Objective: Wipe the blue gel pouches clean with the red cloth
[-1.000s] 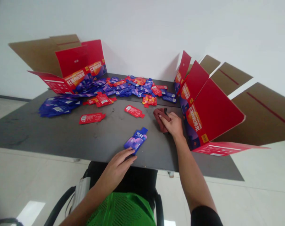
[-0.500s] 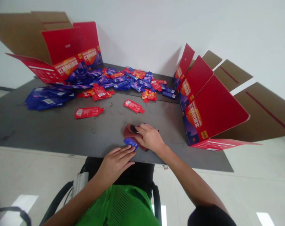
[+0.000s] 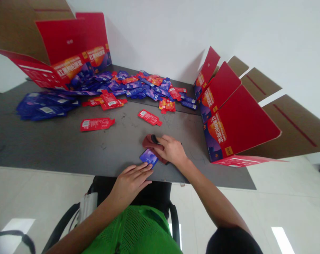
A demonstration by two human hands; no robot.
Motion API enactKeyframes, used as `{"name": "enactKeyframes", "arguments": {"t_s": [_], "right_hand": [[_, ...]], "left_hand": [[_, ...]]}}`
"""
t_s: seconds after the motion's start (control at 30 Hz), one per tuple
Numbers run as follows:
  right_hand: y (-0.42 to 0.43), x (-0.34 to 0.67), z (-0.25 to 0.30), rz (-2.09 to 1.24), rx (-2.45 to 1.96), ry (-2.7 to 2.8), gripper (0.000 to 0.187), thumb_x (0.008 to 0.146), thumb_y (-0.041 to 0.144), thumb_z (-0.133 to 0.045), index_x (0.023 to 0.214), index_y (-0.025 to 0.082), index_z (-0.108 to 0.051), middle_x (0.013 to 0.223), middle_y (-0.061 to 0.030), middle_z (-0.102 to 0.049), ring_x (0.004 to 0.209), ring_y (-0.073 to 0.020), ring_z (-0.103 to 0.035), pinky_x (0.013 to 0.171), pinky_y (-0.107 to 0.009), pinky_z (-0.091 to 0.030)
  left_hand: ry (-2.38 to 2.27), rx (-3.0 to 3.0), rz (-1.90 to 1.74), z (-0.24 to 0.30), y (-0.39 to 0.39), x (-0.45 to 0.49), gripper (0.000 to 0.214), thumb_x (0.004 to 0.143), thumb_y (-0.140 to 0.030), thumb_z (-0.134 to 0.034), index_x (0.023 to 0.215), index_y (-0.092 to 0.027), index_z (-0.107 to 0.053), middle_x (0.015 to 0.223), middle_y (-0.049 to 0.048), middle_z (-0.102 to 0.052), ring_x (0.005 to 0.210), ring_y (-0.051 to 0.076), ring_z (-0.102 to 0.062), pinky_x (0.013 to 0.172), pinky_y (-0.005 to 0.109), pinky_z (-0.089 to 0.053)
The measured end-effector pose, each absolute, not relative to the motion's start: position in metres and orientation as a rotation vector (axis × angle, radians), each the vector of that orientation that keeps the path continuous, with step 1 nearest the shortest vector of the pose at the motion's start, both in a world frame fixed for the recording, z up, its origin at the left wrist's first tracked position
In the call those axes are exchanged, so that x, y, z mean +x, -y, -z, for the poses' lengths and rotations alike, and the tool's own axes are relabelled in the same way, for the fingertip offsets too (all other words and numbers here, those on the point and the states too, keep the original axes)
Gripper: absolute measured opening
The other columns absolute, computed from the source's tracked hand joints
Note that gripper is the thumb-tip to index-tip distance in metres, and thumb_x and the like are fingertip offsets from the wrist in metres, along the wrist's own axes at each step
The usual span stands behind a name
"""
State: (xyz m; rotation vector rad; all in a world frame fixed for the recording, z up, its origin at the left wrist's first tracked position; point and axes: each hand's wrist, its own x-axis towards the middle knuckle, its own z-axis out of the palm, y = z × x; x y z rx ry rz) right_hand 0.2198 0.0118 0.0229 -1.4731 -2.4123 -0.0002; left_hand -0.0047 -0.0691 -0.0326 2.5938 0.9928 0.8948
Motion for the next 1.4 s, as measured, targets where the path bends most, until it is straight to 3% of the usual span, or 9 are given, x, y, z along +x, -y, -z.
{"name": "enactKeyframes", "arguments": {"t_s": [0.13,0.3,0.5,0.8,1.0,1.2,1.4], "right_hand": [[-0.010,0.221,-0.038,0.091,-1.521,2.350,0.032,0.102,0.042,-0.052,0.113,0.018,-0.071,0.087,-0.0074,-0.066,0.081,-0.0209,-0.063,0.069,-0.030,-0.048],[0.017,0.202,-0.024,-0.068,-1.311,2.519,0.031,0.099,0.040,-0.056,0.121,0.021,-0.068,0.101,-0.0082,-0.069,0.090,-0.0213,-0.064,0.075,-0.031,-0.051],[-0.017,0.229,-0.033,0.073,-1.622,2.326,0.033,0.101,0.042,-0.055,0.117,0.019,-0.071,0.090,-0.0078,-0.067,0.080,-0.0205,-0.063,0.066,-0.029,-0.048],[0.014,0.206,-0.018,-0.158,-1.327,2.441,0.028,0.100,0.038,-0.057,0.120,0.022,-0.068,0.102,-0.0080,-0.069,0.092,-0.0213,-0.066,0.078,-0.031,-0.054],[-0.017,0.230,-0.035,0.028,-1.585,2.275,0.031,0.101,0.042,-0.055,0.116,0.020,-0.071,0.091,-0.0073,-0.067,0.081,-0.0204,-0.063,0.067,-0.029,-0.048],[0.021,0.197,-0.022,-0.186,-1.295,2.435,0.031,0.100,0.043,-0.056,0.118,0.021,-0.069,0.097,-0.0076,-0.068,0.089,-0.0210,-0.065,0.074,-0.030,-0.052],[-0.024,0.223,-0.022,-0.078,-1.646,2.242,0.031,0.099,0.043,-0.060,0.119,0.022,-0.071,0.092,-0.0056,-0.066,0.080,-0.0195,-0.064,0.065,-0.028,-0.048]], "left_hand": [[-0.994,2.585,-0.908,0.032,0.069,-0.004,0.023,0.099,-0.025,-0.063,0.120,-0.018,-0.068,0.129,0.0061,-0.072,0.122,0.022,-0.066,0.100,0.038,-0.050],[-1.027,2.568,-0.872,0.032,0.068,-0.003,0.021,0.099,-0.028,-0.063,0.116,-0.019,-0.070,0.118,0.0068,-0.076,0.109,0.022,-0.072,0.099,0.040,-0.051],[-0.997,2.558,-0.910,0.032,0.068,-0.003,0.021,0.098,-0.024,-0.064,0.119,-0.019,-0.068,0.130,0.0050,-0.072,0.121,0.021,-0.067,0.100,0.037,-0.050],[-1.045,2.530,-0.867,0.031,0.069,-0.003,0.021,0.097,-0.026,-0.066,0.117,-0.020,-0.069,0.121,0.0055,-0.075,0.114,0.022,-0.070,0.100,0.039,-0.050],[-1.016,2.531,-0.903,0.031,0.070,-0.003,0.021,0.097,-0.023,-0.065,0.118,-0.020,-0.068,0.129,0.0039,-0.072,0.122,0.020,-0.066,0.100,0.037,-0.049],[-1.071,2.518,-0.870,0.030,0.071,-0.002,0.019,0.096,-0.026,-0.067,0.114,-0.019,-0.069,0.114,0.0048,-0.078,0.108,0.022,-0.072,0.097,0.039,-0.051],[-1.015,2.515,-0.893,0.031,0.070,-0.003,0.019,0.099,-0.024,-0.064,0.117,-0.020,-0.068,0.130,0.0044,-0.072,0.122,0.021,-0.067,0.100,0.037,-0.049]]}}
